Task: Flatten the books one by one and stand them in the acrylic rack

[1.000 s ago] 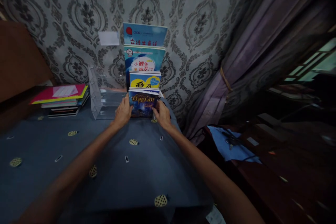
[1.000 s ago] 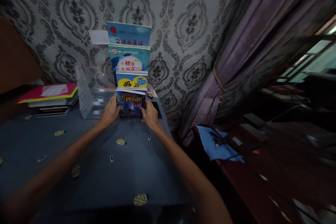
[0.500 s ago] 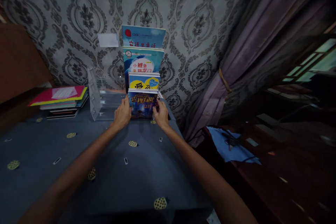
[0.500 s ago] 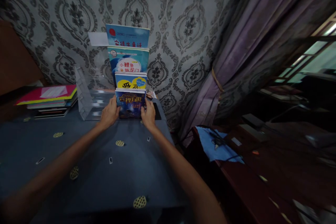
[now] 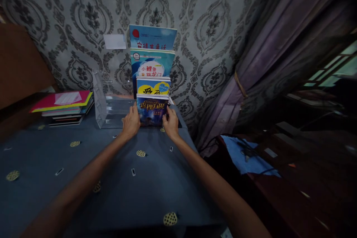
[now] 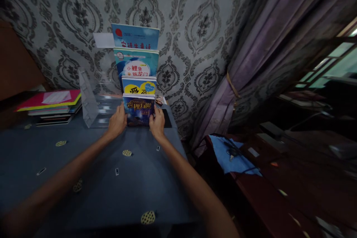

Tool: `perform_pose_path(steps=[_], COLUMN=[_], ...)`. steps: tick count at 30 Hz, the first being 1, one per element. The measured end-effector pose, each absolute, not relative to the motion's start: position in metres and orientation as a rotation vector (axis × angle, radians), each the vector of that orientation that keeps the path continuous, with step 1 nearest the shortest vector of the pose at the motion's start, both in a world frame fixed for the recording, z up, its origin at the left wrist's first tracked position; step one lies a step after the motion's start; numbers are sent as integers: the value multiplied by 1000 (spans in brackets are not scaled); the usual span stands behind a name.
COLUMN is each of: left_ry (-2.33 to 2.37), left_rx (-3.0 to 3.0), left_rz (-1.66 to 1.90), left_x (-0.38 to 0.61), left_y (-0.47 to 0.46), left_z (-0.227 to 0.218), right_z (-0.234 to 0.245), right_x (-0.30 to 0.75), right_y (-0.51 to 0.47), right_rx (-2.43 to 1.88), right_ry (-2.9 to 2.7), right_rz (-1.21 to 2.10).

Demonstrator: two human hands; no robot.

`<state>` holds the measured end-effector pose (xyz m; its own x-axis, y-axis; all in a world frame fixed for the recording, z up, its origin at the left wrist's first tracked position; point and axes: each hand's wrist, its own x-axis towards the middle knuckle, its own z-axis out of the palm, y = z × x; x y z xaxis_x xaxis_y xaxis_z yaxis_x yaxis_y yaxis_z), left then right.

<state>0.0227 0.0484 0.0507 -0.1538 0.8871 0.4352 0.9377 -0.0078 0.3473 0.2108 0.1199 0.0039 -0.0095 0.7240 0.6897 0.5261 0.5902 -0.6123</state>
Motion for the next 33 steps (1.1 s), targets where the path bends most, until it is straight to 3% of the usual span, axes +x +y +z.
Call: perform_pose_path(steps=[33], left_ry=[-2189], left_rx=[-2021], left_rz=[-923], left_x=[20], left_y=[49], left_z=[41], right_z=[0], right_x=[218], right_y=[111], right_rx=[-1037], right_ry=[-1724], right_rz=[179])
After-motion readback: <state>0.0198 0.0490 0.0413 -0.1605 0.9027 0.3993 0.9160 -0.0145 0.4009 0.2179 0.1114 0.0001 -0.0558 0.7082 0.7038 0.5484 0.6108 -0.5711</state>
